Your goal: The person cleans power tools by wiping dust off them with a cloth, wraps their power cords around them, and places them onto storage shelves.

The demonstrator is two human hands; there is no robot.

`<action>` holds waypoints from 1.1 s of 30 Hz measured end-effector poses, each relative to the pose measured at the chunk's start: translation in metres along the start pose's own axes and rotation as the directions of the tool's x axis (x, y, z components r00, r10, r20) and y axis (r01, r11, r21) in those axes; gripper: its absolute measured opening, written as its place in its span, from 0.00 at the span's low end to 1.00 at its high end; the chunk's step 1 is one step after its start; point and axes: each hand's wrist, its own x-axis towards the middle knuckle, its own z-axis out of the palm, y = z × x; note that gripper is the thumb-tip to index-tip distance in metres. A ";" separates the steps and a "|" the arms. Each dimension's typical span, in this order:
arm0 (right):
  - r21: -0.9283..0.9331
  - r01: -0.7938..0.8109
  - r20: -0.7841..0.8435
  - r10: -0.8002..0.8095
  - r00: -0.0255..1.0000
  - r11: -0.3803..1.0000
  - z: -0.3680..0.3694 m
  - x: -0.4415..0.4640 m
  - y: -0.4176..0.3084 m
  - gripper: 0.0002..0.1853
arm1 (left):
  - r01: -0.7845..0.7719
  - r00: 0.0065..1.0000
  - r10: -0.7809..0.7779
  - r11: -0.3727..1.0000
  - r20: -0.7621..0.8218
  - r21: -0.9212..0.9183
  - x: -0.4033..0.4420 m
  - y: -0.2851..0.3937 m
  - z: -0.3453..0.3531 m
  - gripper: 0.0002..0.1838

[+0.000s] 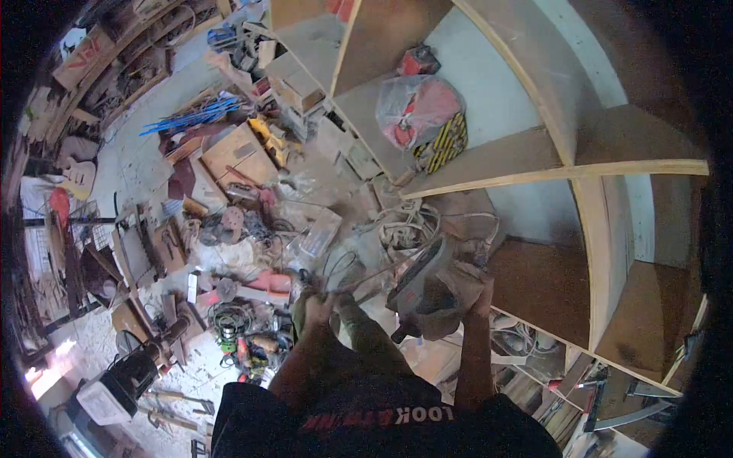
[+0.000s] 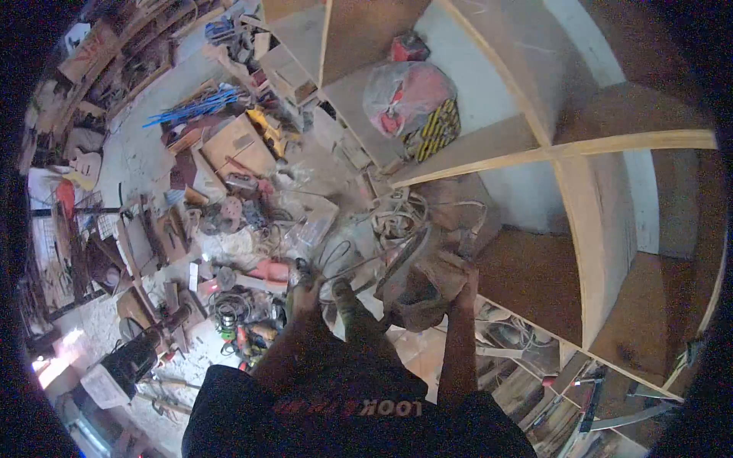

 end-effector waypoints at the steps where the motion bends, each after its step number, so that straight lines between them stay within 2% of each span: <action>1: 0.001 -0.010 0.001 0.010 1.000 1.000 0.009 -0.007 0.001 0.37 | 0.095 0.989 -0.104 0.991 0.101 0.094 0.014 -0.046 -0.025 0.28; 2: 0.014 -0.023 -0.003 0.023 1.000 1.000 0.020 -0.016 0.002 0.37 | 0.175 0.957 -0.213 0.965 0.195 0.194 0.027 -0.087 -0.046 0.26; 4: 0.026 -0.031 -0.007 0.032 0.999 0.999 0.035 -0.023 0.009 0.37 | 0.147 0.985 -0.156 0.981 0.070 0.128 0.011 -0.034 -0.098 0.28; 6: 0.126 -0.078 -0.099 0.091 0.991 0.989 0.038 -0.025 0.026 0.36 | 0.156 0.985 -0.169 0.947 0.024 0.282 0.006 -0.033 -0.146 0.31; 7: 0.127 -0.083 -0.095 0.095 0.991 0.988 0.029 -0.020 0.039 0.36 | 0.129 0.992 -0.116 0.937 -0.057 0.324 0.010 -0.069 -0.164 0.32; 8: 0.068 -0.041 -0.012 0.042 0.999 0.997 0.013 -0.014 0.055 0.36 | 0.107 0.989 -0.061 0.924 -0.135 0.368 0.010 -0.108 -0.177 0.34; 9: 0.012 0.004 0.076 -0.005 0.997 1.000 0.020 -0.016 0.060 0.35 | 0.118 0.979 -0.060 0.947 -0.196 0.299 0.003 -0.115 -0.190 0.36; 10: 0.010 -0.008 0.082 0.007 0.997 1.000 0.026 -0.017 0.064 0.35 | 0.190 0.960 -0.122 0.945 -0.252 0.267 -0.008 -0.094 -0.204 0.36; 12: 0.095 -0.057 0.089 0.049 0.995 0.994 0.048 -0.023 0.068 0.33 | 0.308 0.903 -0.186 0.909 -0.387 0.282 -0.005 -0.171 -0.230 0.33; 13: 0.092 -0.069 0.093 0.060 0.994 0.993 0.058 -0.029 0.071 0.33 | 0.319 0.898 -0.194 0.905 -0.396 0.280 -0.014 -0.169 -0.238 0.33; 15: 0.109 -0.058 -0.038 0.063 0.997 0.992 0.075 -0.034 0.077 0.32 | 0.334 0.868 -0.260 0.936 -0.423 0.110 -0.025 -0.163 -0.253 0.28; 16: 0.105 -0.065 -0.035 0.069 0.997 0.992 0.079 -0.036 0.079 0.32 | 0.341 0.864 -0.266 0.934 -0.428 0.106 -0.023 -0.194 -0.261 0.28; 17: 0.070 -0.048 0.029 0.046 0.999 0.996 0.081 -0.039 0.081 0.32 | 0.342 0.835 -0.199 0.918 -0.513 0.202 -0.018 -0.246 -0.271 0.27; 19: 0.030 -0.042 0.100 0.039 0.994 0.999 0.096 -0.047 0.083 0.32 | 0.479 0.689 -0.492 0.860 -0.532 -0.175 -0.030 -0.196 -0.280 0.27; 20: 0.053 -0.022 0.034 0.020 0.999 0.998 0.111 -0.052 0.084 0.31 | 0.554 0.689 -0.551 0.820 -0.472 -0.148 -0.023 -0.234 -0.289 0.29; 21: 0.075 0.001 -0.030 0.001 1.000 0.997 0.122 -0.056 0.086 0.31 | 0.547 0.703 -0.492 0.836 -0.514 -0.052 -0.016 -0.264 -0.296 0.30; 22: 0.071 -0.006 -0.020 0.007 1.000 0.997 0.122 -0.056 0.090 0.31 | 0.536 0.718 -0.427 0.843 -0.549 0.045 -0.017 -0.246 -0.300 0.32; 23: 0.029 -0.043 -0.038 0.044 0.998 0.999 0.118 -0.052 0.095 0.30 | 0.520 0.586 -0.566 0.812 -0.580 -0.266 -0.018 -0.226 -0.290 0.35; 24: -0.011 -0.076 -0.060 0.075 0.995 0.997 0.116 -0.049 0.100 0.30 | 0.516 0.585 -0.566 0.812 -0.582 -0.272 -0.011 -0.244 -0.291 0.35; 26: 0.026 -0.105 -0.012 0.105 0.994 0.994 0.122 -0.042 0.108 0.28 | 0.423 0.643 -0.428 0.890 -0.635 -0.172 0.017 -0.294 -0.286 0.39; 27: 0.061 -0.139 0.032 0.137 0.990 0.988 0.126 -0.040 0.110 0.26 | 0.377 0.699 -0.470 0.883 -0.539 -0.281 0.015 -0.250 -0.278 0.40; 30: -0.013 -0.092 0.072 0.093 0.993 0.996 0.154 -0.052 0.109 0.26 | 0.285 0.749 -0.442 0.887 -0.493 -0.362 0.049 -0.274 -0.251 0.38; 31: 0.079 -0.168 0.157 0.154 0.975 0.983 0.179 -0.067 0.100 0.26 | 0.281 0.752 -0.321 0.946 -0.576 -0.161 0.044 -0.221 -0.240 0.36; 32: 0.075 -0.170 0.164 0.156 0.974 0.983 0.180 -0.064 0.103 0.26 | 0.488 0.771 -0.448 0.872 -0.453 -0.032 0.052 -0.175 -0.239 0.35; 33: 0.010 -0.118 0.104 0.116 0.988 0.993 0.178 -0.060 0.110 0.29 | 0.650 0.738 -0.584 0.749 -0.338 0.126 0.060 -0.143 -0.234 0.35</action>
